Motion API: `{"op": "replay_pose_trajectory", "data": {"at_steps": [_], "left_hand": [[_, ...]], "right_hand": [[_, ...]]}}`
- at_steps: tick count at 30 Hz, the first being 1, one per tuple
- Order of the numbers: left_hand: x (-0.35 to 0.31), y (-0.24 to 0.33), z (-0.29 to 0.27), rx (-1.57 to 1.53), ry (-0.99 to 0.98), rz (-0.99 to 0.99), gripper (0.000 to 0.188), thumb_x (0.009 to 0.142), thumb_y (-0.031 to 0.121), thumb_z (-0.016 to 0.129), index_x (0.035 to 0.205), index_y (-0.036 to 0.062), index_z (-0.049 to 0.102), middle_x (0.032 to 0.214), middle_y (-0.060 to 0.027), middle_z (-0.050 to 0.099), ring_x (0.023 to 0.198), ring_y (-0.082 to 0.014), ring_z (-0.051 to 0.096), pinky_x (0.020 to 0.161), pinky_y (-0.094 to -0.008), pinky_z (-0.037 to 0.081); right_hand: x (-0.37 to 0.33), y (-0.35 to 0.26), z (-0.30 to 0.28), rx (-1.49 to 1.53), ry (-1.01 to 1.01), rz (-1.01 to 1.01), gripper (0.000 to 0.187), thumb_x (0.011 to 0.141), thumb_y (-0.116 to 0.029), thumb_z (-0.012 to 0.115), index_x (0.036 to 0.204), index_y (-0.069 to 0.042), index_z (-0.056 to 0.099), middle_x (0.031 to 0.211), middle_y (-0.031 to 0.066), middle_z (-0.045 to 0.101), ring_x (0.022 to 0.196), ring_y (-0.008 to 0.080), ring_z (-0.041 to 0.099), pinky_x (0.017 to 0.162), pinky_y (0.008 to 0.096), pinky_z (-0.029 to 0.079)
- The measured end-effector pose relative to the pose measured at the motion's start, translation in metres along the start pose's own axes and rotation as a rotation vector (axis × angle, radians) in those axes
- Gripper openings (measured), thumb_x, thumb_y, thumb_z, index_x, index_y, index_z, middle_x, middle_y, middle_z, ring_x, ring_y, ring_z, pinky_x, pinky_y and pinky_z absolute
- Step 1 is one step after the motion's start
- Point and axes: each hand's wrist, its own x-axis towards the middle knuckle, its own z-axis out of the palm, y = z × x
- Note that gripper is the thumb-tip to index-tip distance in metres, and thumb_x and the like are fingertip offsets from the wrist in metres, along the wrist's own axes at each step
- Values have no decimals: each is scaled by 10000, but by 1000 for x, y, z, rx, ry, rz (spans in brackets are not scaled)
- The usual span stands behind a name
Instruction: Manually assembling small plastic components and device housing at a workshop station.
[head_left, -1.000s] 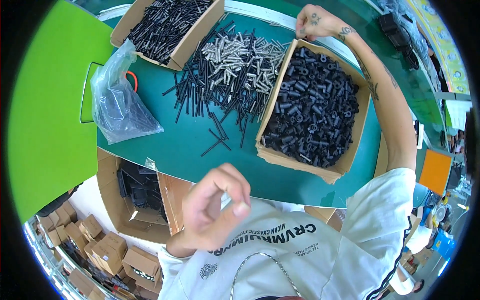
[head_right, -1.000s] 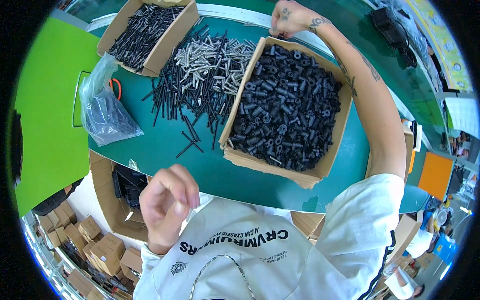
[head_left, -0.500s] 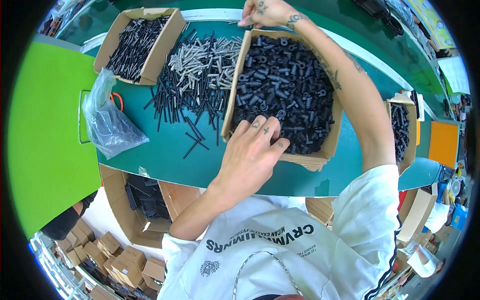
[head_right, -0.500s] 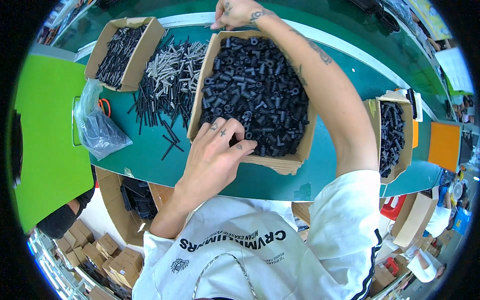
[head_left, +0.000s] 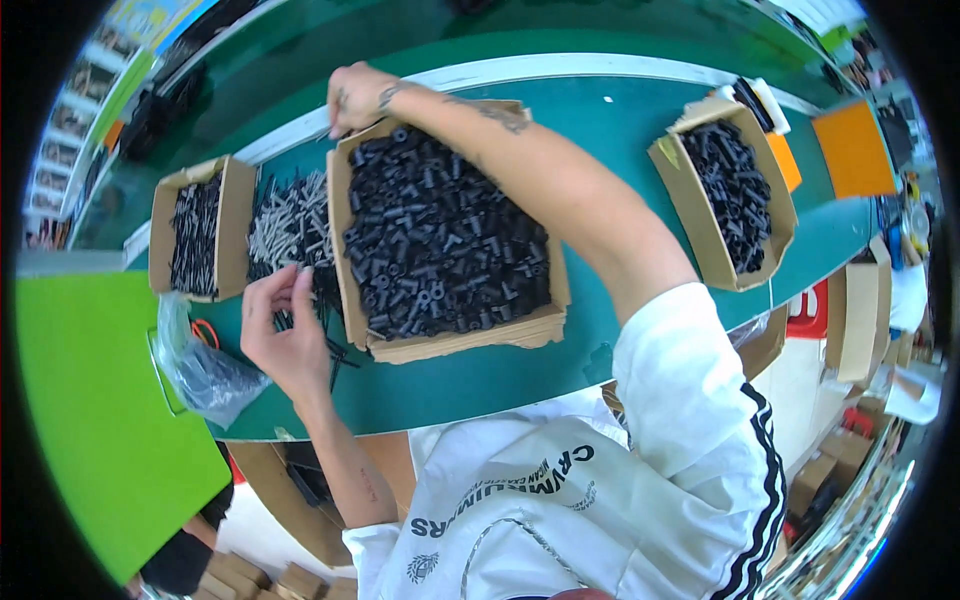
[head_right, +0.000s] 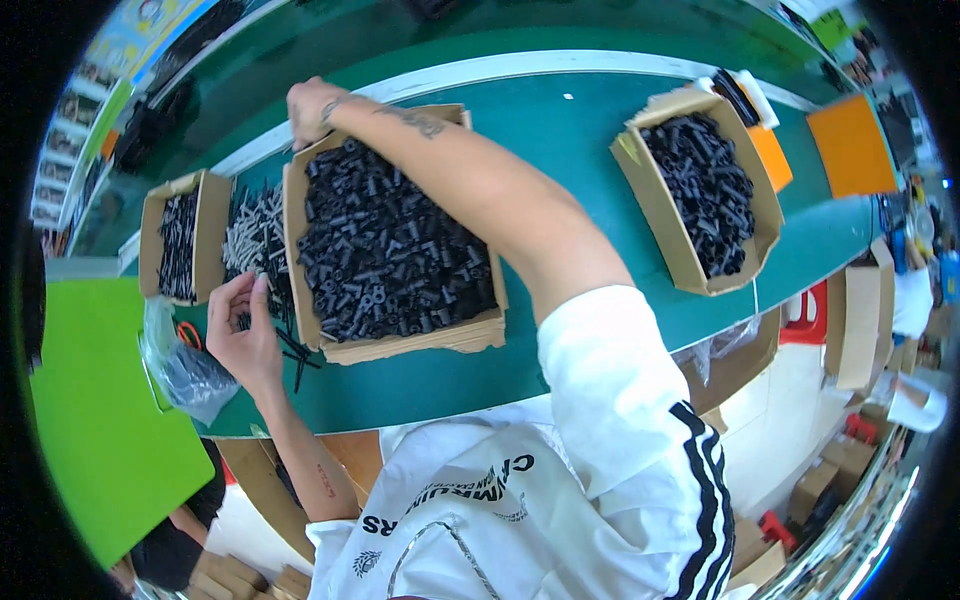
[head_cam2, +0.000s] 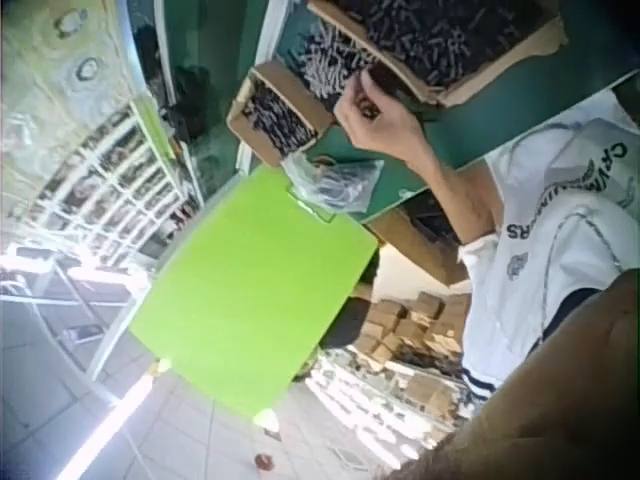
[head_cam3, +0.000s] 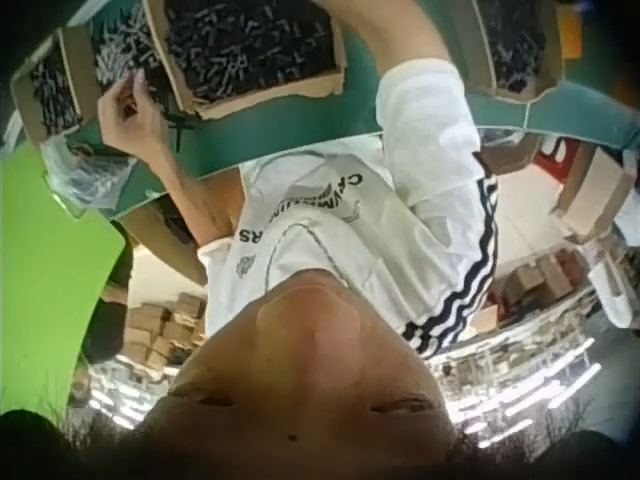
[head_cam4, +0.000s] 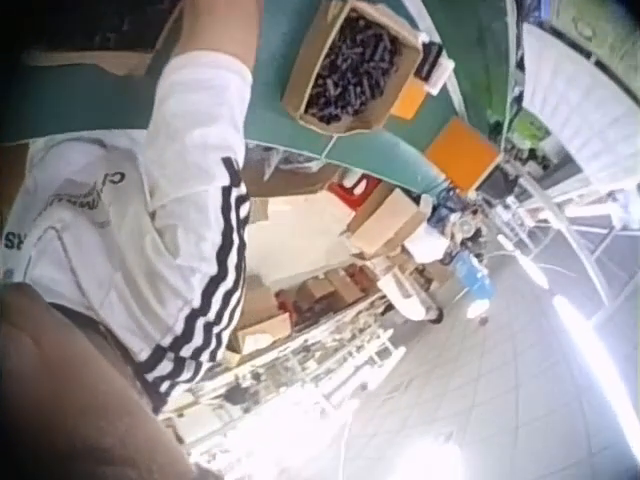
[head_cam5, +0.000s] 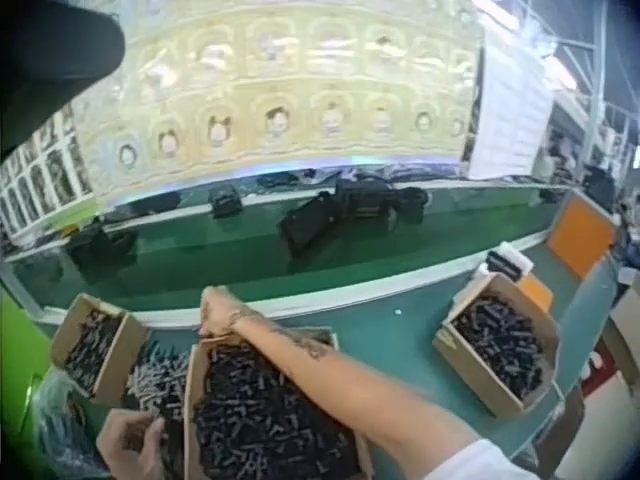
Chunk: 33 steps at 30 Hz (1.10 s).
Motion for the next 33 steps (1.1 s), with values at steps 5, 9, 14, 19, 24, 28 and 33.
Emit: {"op": "replay_pose_trajectory", "data": {"at_steps": [5, 9, 14, 19, 24, 28, 33], "left_hand": [[7, -30, 14, 137, -55, 17, 90, 815, -12, 745, 888, -16, 694, 782, -66, 626, 624, -119, 565, 562, -253, 451], [4, -34, 29, 134, -52, 52, 75, 818, -4, 740, 871, -17, 688, 761, -77, 606, 624, -158, 576, 572, -271, 465], [4, -31, 24, 165, -51, 89, 60, 831, -5, 722, 877, -23, 688, 796, -99, 616, 655, -195, 605, 600, -295, 497], [2, -32, 25, 111, -59, 41, 92, 819, -19, 720, 904, -24, 685, 844, -113, 620, 708, -222, 625, 620, -308, 505], [-4, -30, 24, 107, -11, 55, 112, 797, -27, 733, 900, -9, 690, 849, -112, 626, 744, -244, 626, 676, -331, 510], [-6, -32, 25, 90, 33, 78, 121, 778, -42, 738, 878, 1, 686, 844, -114, 625, 782, -279, 621, 710, -355, 502], [-8, -40, 21, 90, 70, 60, 135, 764, -54, 744, 870, 4, 684, 841, -114, 625, 774, -279, 617, 698, -354, 500]], "right_hand": [[-20, 0, -19, 36, 23, 34, 208, 760, -191, 829, 898, -45, 772, 828, 120, 748, 754, 216, 727, 716, 341, 566], [-32, 13, -29, 118, 25, 17, 163, 780, -136, 799, 914, -47, 773, 834, 102, 753, 768, 189, 730, 718, 332, 569], [-32, 18, -28, 126, -20, -150, 152, 802, -99, 760, 942, -42, 770, 830, 85, 755, 762, 173, 727, 718, 314, 567], [-37, 16, -32, 257, -42, 42, 122, 853, -76, 722, 951, -14, 761, 805, 81, 741, 701, 121, 703, 700, 266, 564], [-34, 35, -44, 485, -144, 100, 126, 822, -53, 732, 922, 20, 756, 875, 100, 746, 759, 155, 724, 723, 277, 582], [-38, 33, -47, 453, -245, 84, 118, 830, -45, 727, 934, 2, 761, 896, 89, 742, 797, 153, 705, 724, 282, 578], [-26, 18, -50, 293, -335, -44, 167, 856, -130, 749, 982, -20, 755, 919, 84, 744, 842, 122, 687, 788, 281, 536]]}}
